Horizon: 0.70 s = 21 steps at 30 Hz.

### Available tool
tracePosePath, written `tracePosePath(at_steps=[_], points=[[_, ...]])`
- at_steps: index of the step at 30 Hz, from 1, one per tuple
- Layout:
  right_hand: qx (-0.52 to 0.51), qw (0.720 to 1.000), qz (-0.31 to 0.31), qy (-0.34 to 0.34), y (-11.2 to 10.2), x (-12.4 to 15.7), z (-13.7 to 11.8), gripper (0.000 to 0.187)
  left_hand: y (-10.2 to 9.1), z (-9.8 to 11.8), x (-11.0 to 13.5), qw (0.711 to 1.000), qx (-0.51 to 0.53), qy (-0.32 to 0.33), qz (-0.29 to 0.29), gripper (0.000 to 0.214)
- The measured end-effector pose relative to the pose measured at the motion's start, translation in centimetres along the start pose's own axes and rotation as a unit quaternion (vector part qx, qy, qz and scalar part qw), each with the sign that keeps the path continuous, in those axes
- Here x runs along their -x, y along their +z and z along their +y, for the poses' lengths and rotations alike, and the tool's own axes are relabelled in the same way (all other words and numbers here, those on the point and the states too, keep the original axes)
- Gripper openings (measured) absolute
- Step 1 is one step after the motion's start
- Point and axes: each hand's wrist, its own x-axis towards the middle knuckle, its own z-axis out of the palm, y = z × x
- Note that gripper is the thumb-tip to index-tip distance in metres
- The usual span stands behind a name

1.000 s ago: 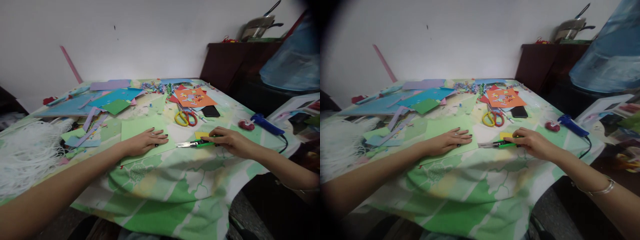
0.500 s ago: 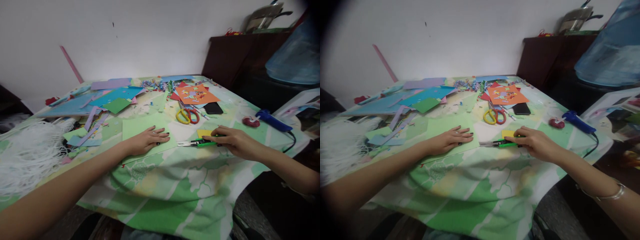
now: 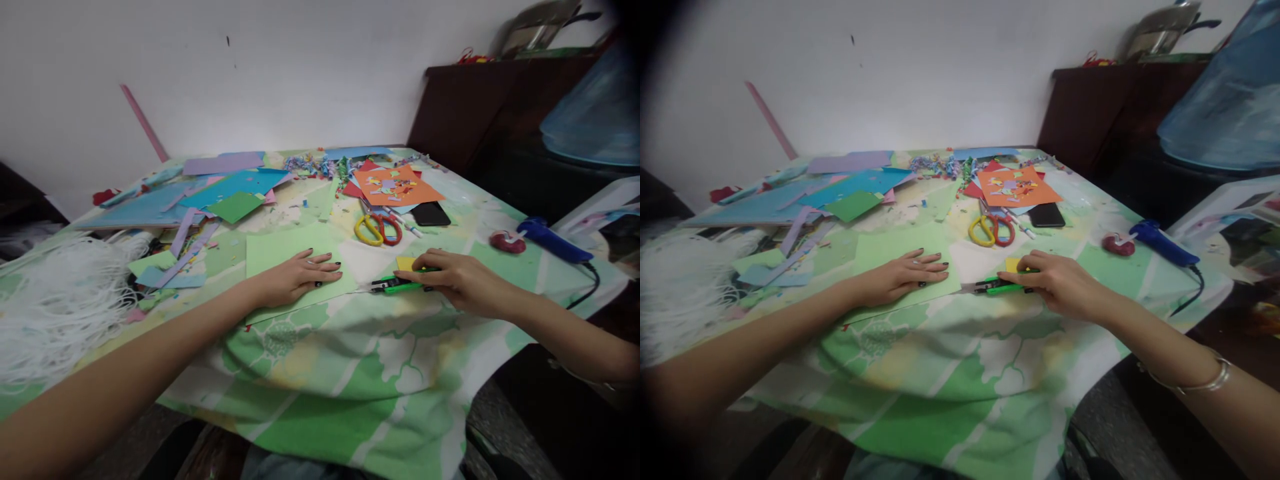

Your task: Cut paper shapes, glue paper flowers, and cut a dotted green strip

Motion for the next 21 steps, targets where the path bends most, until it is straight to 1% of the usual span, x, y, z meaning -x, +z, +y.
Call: tracePosePath(at_steps=[6,10,16,21], points=[[0.027,0.999,-0.004,-0.029,0.2,-1.6,-1.7,0.059,0.0,-0.1,-0.1,1.0,-0.002,0.0,-0.01,0.047],[0.026,0.999,-0.01,-0.04,0.3,-2.4,-2.5,0.061,0.0,0.0,-0.1,1.0,-0.001,-0.006,-0.011,0.045],[0.032,0.998,-0.012,-0.047,0.6,-3.0,-3.0,0.064,0.0,0.0,-0.2,1.0,0.005,-0.005,-0.015,0.046],[0.041,0.997,-0.011,-0.066,0.8,-3.6,-4.0,0.066,0.0,-0.1,-0.1,1.0,0.003,-0.008,-0.018,0.046]])
